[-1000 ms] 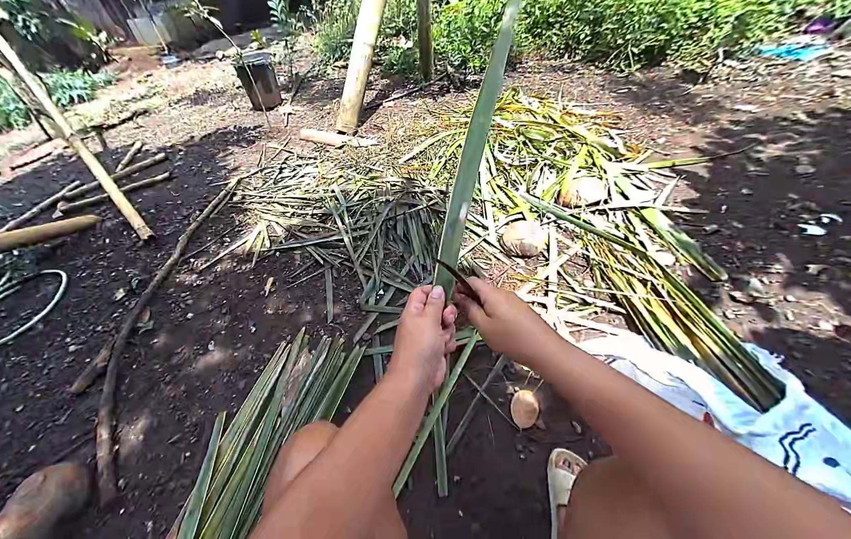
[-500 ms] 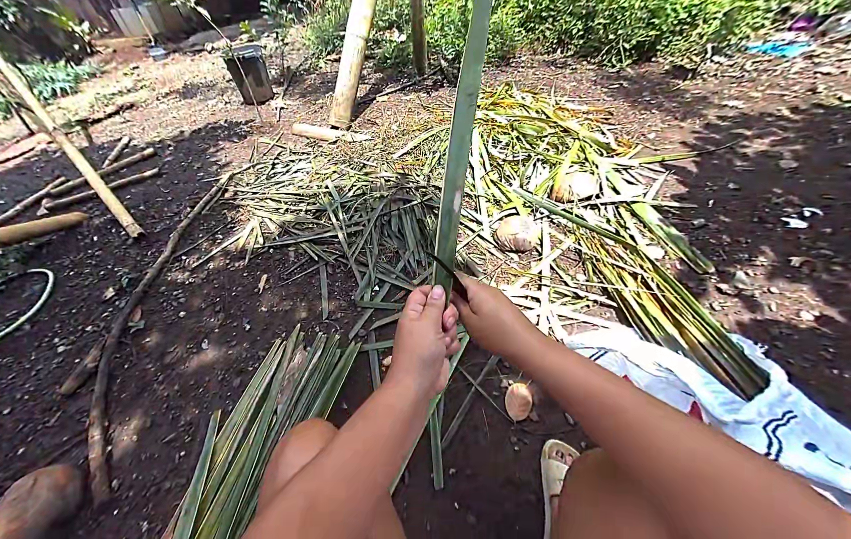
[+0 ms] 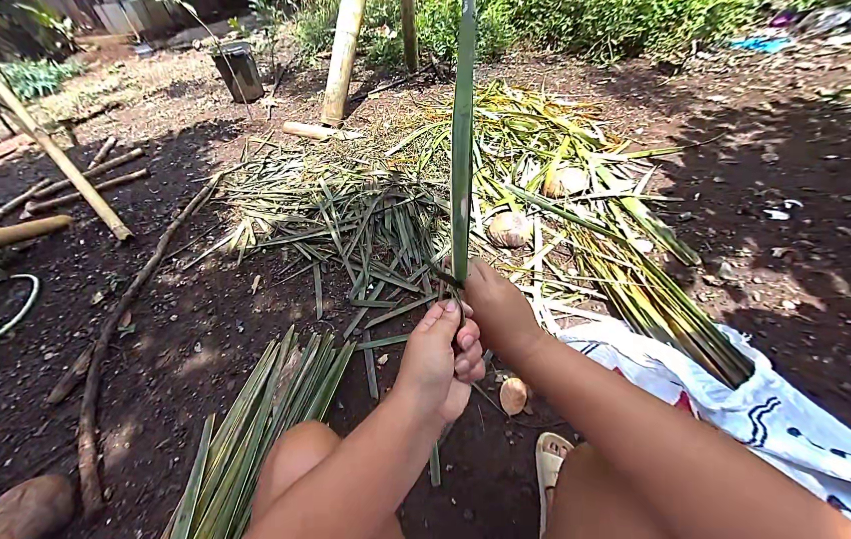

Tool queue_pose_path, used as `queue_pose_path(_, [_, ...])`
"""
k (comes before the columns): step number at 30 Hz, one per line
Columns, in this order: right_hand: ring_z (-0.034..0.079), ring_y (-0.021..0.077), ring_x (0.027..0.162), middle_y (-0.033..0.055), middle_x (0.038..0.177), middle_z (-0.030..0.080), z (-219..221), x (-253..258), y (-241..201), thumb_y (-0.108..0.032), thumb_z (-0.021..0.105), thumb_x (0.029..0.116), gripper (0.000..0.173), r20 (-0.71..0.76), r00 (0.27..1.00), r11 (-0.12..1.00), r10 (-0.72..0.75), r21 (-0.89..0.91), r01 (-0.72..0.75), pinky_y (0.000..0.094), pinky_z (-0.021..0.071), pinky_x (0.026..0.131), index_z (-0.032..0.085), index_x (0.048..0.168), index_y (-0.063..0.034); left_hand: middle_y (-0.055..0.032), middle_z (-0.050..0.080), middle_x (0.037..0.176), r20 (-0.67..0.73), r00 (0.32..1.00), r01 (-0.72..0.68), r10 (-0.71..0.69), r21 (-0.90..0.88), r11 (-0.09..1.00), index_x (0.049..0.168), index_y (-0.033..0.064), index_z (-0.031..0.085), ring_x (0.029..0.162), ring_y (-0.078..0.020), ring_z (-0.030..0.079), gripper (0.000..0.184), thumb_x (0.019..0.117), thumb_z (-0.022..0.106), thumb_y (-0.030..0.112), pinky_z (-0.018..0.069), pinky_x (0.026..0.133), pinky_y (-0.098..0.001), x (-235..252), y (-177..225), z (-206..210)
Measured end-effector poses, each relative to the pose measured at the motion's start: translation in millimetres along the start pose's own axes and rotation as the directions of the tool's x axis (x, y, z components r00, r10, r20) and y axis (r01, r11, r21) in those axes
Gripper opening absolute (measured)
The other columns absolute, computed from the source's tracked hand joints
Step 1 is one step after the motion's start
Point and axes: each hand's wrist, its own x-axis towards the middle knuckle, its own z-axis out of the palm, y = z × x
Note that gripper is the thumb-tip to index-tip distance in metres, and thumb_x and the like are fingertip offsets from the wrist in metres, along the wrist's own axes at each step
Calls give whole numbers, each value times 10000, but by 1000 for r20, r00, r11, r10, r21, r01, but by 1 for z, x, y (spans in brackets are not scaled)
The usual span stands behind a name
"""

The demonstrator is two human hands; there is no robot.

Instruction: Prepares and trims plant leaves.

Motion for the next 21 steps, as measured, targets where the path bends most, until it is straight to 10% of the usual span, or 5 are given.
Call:
queue_pose_path(3, [701, 476, 873, 306, 1031, 663, -4, 15, 15, 121, 673, 848, 320, 8, 994, 993, 106, -61, -105, 602, 578, 710, 633, 1164, 149, 54, 424, 601, 23, 997, 80, -79, -17, 997, 1047, 88, 490, 403, -3, 388, 236, 1133, 308, 209, 365, 386, -124, -5, -2, 0])
queue_pose_path(6, [679, 441, 1017, 262, 1130, 675, -21, 34, 41, -39, 639, 979, 316, 395, 864, 934, 311, 43, -356, 636, 537, 859, 602, 1277, 59, 58, 408, 585, 5, 988, 156, -156, 15, 988, 1017, 89, 495, 396, -4, 381, 247, 1133, 317, 214, 364, 379, -127, -4, -3, -8])
queue_pose_path(9, [598, 111, 719, 46, 903, 634, -28, 30, 79, -127, 577, 981, 438, 747, 662, 569, 69, 515, -641, 289, 526, 676, 501, 1410, -86, 67, 369, 550, -44, 976, 218, -216, 54, 974, 979, 87, 504, 379, -9, 362, 276, 1131, 317, 222, 353, 366, -136, 4, 2, -27])
queue_pose_path(12, [616, 70, 573, 4, 734, 618, -29, 21, 89, -121, 473, 1026, 230, 771, 636, 57, -43, 637, -769, 213, 565, 575, 569, 1232, -93, 84, 337, 520, 12, 968, 248, -250, 97, 964, 937, 99, 514, 374, -3, 344, 330, 1133, 280, 221, 343, 372, -136, 5, 14, -50])
queue_pose_path(21, [475, 10, 474, -37, 701, 531, -37, 23, 137, -140, 368, 1095, 214, 672, 650, -206, 355, 735, -646, 151, 446, 441, 560, 1187, -127, 127, 310, 498, 149, 892, 344, -427, 391, 854, 821, 201, 599, 368, 35, 308, 245, 987, 418, 193, 301, 367, -126, -13, 96, -155])
